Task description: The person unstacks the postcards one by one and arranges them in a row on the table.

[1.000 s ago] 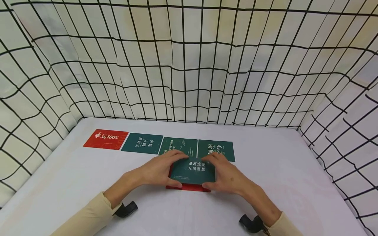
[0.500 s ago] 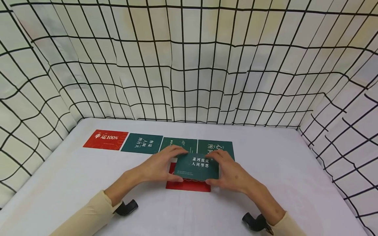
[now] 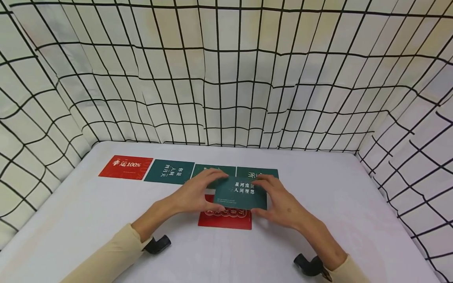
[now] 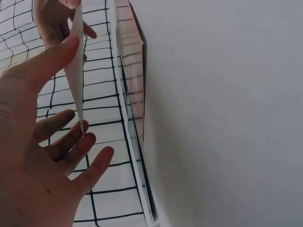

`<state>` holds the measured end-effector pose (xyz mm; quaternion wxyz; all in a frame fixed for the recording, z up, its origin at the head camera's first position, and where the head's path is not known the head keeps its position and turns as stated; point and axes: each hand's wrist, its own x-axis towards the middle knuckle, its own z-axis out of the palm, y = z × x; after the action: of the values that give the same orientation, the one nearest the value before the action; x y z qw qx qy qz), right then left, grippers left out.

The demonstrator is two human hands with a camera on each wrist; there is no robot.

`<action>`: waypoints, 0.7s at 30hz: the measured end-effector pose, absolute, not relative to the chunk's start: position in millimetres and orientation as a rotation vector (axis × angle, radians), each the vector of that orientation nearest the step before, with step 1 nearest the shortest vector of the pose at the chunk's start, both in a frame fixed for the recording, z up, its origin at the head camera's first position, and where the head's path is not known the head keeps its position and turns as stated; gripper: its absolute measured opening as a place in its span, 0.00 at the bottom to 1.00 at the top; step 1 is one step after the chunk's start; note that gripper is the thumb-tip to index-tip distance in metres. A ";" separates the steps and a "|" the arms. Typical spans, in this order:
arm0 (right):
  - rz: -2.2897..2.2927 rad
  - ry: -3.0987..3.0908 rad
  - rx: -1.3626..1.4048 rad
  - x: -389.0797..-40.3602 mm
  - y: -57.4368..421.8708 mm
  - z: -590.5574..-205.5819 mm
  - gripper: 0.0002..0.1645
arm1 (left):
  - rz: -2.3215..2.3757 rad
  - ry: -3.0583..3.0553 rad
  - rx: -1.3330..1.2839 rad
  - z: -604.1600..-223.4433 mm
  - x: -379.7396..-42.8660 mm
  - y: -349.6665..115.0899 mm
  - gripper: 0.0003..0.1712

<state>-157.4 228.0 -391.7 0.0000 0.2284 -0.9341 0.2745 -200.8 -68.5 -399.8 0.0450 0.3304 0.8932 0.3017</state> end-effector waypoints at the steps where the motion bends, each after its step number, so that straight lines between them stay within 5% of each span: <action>1: 0.871 -2.935 0.695 -157.2 228.4 -391.5 0.44 | 0.928 2.728 1.009 -399.5 -201.2 -67.6 0.51; 21: 1.247 -2.895 0.182 -158.9 241.3 -381.1 0.43 | 0.973 2.787 0.966 -397.1 -212.6 -46.5 0.49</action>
<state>-158.9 241.3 -381.1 -0.0080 0.0576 -0.9169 0.3949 -212.6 -46.5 -397.1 0.0179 0.3109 0.8972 0.3132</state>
